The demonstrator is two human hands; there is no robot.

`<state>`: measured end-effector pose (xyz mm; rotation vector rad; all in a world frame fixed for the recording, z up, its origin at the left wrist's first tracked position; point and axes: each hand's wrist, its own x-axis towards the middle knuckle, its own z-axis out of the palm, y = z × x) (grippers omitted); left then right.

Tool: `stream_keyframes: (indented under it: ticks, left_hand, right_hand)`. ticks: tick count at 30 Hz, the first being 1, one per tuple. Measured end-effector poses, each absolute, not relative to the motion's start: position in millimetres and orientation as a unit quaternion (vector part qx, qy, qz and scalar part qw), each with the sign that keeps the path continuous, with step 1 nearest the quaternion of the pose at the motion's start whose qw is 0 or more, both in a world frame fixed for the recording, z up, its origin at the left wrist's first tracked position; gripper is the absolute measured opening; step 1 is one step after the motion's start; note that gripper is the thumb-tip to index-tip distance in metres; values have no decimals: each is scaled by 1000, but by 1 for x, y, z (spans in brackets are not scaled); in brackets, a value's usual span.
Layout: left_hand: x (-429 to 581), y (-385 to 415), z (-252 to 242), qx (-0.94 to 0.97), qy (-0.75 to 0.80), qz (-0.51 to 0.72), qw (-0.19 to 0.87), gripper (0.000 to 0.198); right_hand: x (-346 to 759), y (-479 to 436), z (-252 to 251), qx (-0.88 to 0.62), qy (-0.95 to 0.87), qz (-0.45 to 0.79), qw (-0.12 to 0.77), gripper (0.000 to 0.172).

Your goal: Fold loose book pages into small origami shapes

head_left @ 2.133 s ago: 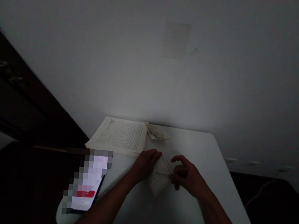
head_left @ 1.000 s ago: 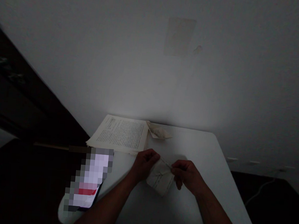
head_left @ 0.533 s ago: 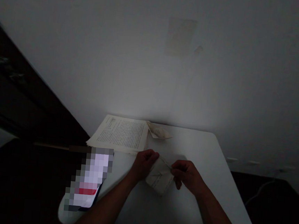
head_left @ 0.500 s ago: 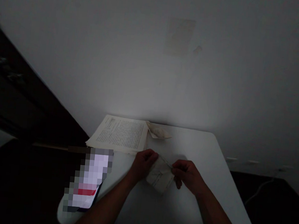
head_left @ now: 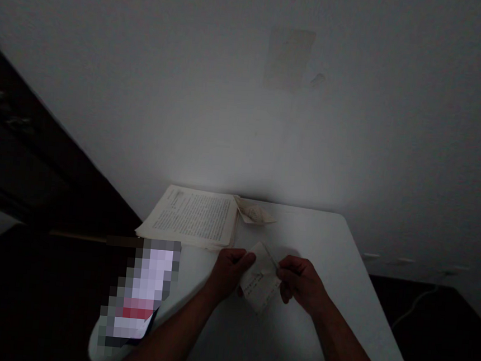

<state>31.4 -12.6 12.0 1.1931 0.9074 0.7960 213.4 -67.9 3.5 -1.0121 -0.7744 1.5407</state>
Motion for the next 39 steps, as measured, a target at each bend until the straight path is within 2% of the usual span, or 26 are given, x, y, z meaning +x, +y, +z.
stream_keyframes:
  ticks: [3,9,20,27,31,39]
  left_hand:
    - [31,-10,11,517,395,387,653,41]
    - [33,-6,13,523,357,362,684,34]
    - [37,-14,21,473,281,368,750,40]
    - [35,-9,14,509,354,344,705,37]
    - [35,-11,19,547,340,302,703,37]
    - [37,-12,22,520,316,310,731,39]
  right_hand:
    - [215,-68,4,-428,-320,633,560,19]
    - [220,-68,1,-443,-335,592,584,18]
    - [215,-67,-4,-432,-374,582,578,14]
    - [218,-66,-3,-454,-346,547,612,17]
    - [218,-66,-3,-451,-345,545,617,17]
    - [214,-67,0,-446,-341,550,618,18]
